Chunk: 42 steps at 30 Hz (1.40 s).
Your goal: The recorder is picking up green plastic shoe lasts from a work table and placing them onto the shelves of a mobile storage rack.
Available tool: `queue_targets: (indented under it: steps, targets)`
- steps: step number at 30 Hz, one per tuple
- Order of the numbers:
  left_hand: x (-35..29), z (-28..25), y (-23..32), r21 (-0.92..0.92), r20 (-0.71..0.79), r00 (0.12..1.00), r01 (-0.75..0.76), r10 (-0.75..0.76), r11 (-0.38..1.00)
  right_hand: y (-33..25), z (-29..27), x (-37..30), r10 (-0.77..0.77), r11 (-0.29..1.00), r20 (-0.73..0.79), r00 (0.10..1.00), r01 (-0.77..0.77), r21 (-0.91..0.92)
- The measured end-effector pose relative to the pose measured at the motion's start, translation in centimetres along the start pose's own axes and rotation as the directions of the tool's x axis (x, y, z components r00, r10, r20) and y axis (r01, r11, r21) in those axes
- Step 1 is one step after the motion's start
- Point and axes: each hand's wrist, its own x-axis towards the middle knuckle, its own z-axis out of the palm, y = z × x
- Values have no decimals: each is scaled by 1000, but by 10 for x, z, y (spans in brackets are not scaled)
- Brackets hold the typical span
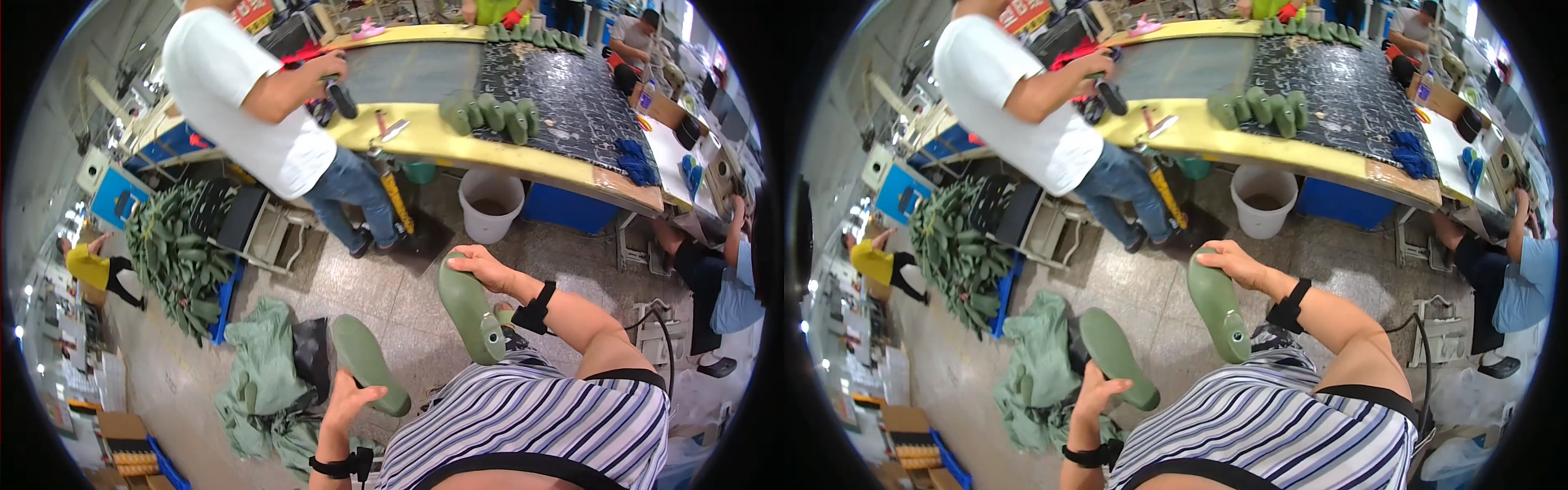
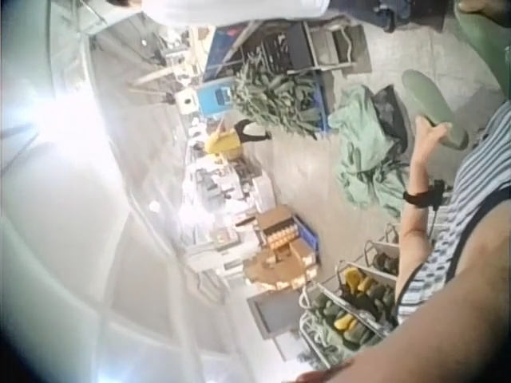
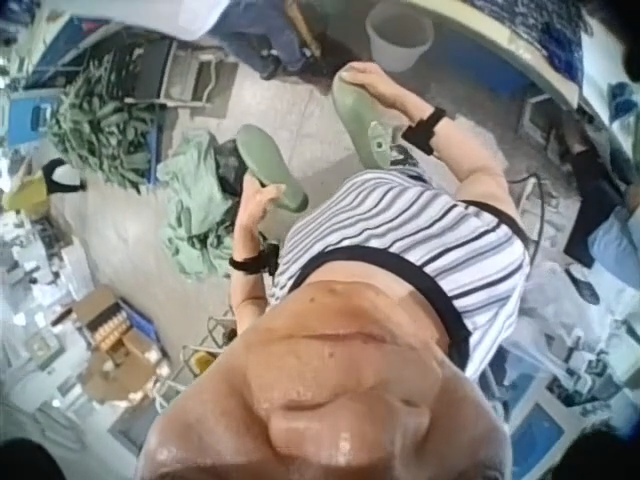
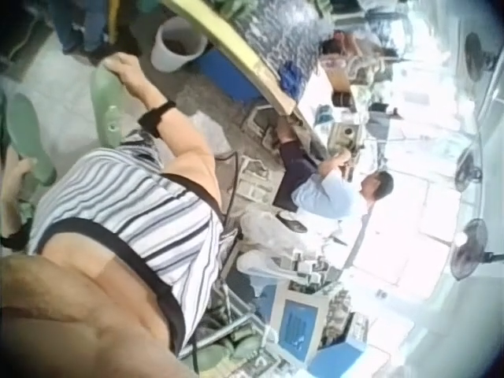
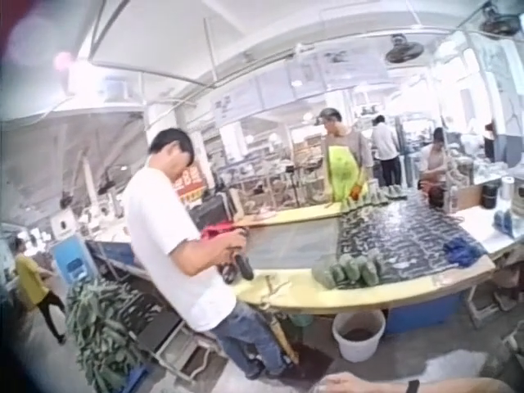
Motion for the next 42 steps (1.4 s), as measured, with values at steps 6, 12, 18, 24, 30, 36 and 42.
queue_targets:
  steps: [6,12,18,24,30,36,42]
  targets:
    - [120,137,45,8,208,978,24,-25,1000,-7,-154,-18,-40,985,-202,979,73,156]
    - [248,284,94,190,387,921,-39,-38,981,-47,-293,-69,-3,987,-437,900,73,142]
    - [348,389,130,508,508,860,-340,44,791,-40,-391,-92,-167,986,-644,747,142,-91]
    - [444,464,183,643,573,819,-425,-33,637,-45,-444,-102,-147,989,-791,594,72,-130]
    - [544,538,223,744,556,821,-562,131,360,-105,-513,-97,-308,949,-915,260,16,-315]
    - [635,587,189,803,531,839,-543,119,245,-159,-581,-75,-387,904,-861,332,-48,-425]
    - [639,605,162,789,478,864,-501,158,354,-168,-679,-46,-231,942,-742,630,-47,-333]
